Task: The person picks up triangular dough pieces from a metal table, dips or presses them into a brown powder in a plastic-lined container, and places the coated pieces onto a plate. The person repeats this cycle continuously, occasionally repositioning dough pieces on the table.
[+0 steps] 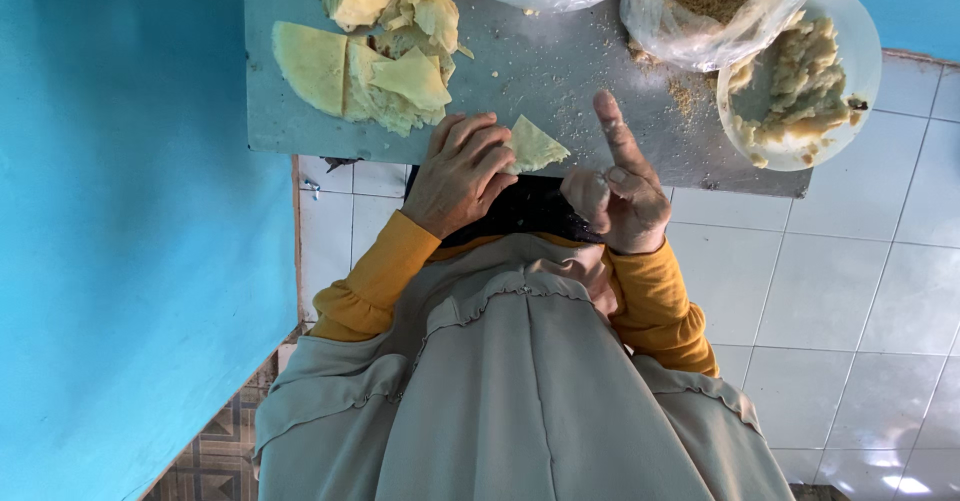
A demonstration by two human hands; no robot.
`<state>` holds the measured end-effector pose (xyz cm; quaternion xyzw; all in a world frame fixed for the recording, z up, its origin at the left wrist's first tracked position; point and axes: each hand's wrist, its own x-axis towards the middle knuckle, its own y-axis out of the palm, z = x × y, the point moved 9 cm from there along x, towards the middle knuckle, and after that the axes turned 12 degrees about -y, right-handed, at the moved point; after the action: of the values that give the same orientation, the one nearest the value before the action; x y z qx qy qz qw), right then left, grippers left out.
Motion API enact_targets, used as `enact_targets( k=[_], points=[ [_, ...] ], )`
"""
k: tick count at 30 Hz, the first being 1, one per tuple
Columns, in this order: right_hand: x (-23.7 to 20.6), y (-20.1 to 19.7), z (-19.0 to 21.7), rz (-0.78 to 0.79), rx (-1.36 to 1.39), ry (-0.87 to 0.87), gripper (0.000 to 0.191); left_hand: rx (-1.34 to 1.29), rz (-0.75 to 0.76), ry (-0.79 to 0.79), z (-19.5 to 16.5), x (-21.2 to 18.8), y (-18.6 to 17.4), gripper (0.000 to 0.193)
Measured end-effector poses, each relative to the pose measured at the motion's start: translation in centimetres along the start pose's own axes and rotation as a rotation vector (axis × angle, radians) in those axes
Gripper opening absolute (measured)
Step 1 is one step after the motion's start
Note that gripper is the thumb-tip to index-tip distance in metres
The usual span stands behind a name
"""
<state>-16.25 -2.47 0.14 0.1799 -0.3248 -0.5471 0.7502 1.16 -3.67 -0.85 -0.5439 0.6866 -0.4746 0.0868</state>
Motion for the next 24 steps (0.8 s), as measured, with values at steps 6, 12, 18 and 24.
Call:
enact_targets(
  k=[6, 12, 18, 24],
  points=[
    [-0.4, -1.5, -0.1, -0.054, 0.087, -0.112, 0.075, -0.013, -0.001, 0.006, 0.0, 0.1, 0.0, 0.024],
    [-0.8, -2.7, -0.3, -0.099, 0.091, -0.100, 0.081, -0.024, 0.004, 0.007, -0.1, 0.0, -0.1, 0.023],
    [0.2, -1.2, -0.5, -0.036, -0.043, -0.100, 0.093, -0.002, -0.019, 0.037, 0.1, -0.4, 0.0, 0.023],
    [4.2, -1.5, 1.2, 0.013, -1.249, -0.230, 0.105, 0.112, -0.060, 0.105, 0.0, -1.4, 0.0, 0.019]
  ],
)
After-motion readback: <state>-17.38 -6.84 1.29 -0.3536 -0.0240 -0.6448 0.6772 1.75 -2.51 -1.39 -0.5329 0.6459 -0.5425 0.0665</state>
